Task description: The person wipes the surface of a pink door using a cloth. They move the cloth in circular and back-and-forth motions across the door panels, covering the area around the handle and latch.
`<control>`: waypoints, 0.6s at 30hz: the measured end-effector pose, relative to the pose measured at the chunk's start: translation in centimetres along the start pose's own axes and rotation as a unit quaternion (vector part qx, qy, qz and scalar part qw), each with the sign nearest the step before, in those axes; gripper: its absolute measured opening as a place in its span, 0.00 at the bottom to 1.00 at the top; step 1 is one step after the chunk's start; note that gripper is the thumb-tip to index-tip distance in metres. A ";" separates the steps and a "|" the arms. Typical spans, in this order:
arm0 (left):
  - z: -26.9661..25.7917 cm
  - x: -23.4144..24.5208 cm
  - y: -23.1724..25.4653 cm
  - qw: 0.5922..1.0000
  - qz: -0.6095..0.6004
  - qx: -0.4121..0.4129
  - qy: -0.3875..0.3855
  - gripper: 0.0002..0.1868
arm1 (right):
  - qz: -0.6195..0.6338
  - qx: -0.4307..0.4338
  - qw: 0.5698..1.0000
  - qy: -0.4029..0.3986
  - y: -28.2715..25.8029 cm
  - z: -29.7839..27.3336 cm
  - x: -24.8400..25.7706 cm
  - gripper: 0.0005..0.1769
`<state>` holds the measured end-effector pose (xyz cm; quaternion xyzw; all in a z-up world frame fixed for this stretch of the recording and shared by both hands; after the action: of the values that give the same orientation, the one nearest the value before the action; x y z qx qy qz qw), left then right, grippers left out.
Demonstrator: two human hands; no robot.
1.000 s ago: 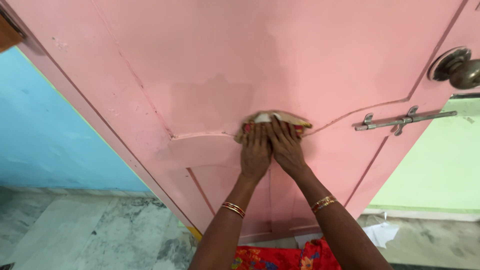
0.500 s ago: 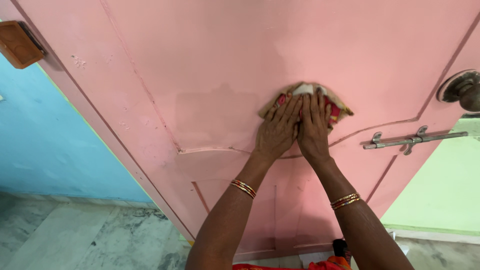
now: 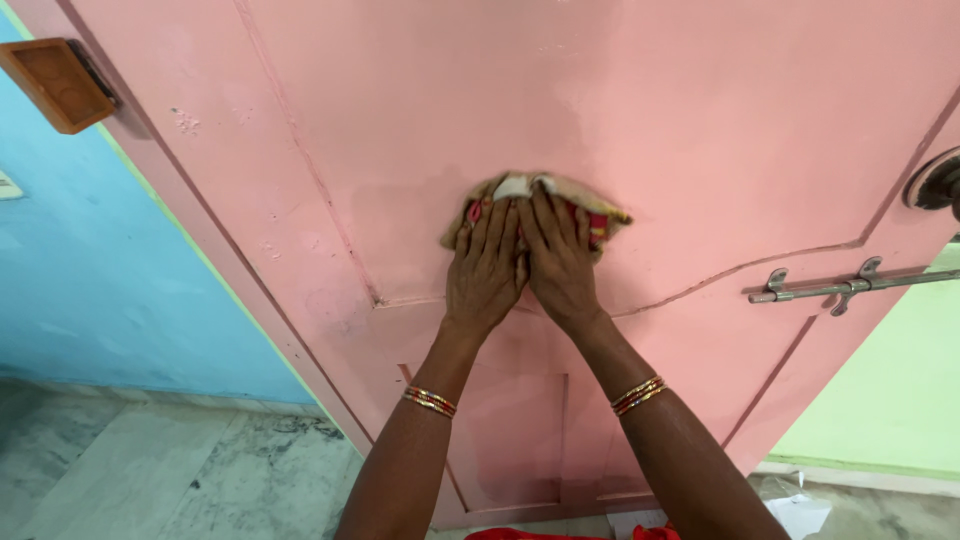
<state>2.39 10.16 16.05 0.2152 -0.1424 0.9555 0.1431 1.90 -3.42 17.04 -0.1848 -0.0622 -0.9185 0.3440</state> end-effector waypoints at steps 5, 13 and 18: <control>-4.4 -1.2 1.2 0.999 0.008 0.015 -0.042 0.31 | 0.018 0.024 0.998 -0.049 -0.1 -4.1 -0.4 0.36; -2.1 -3.2 7.9 1.000 -0.025 0.004 -0.019 0.32 | -0.207 0.035 0.976 -0.060 6.7 -7.0 3.6 0.41; 5.4 -2.6 10.5 0.997 -0.052 -0.031 0.041 0.34 | -0.088 -0.030 0.994 -0.064 10.8 -1.8 9.1 0.45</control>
<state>3.14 -1.84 17.31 0.1782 -0.1546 0.9498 0.2053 2.11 -17.55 18.67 -0.2479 -0.0723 -0.9329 0.2511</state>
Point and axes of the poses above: each hand's wrist, its own z-axis towards the middle knuckle, its own x-axis out of the back of the hand, y = z × x, the point moved 2 cm from there along z, towards the middle knuckle, and after that the axes turned 6 degrees about z, right-handed, at the moved point
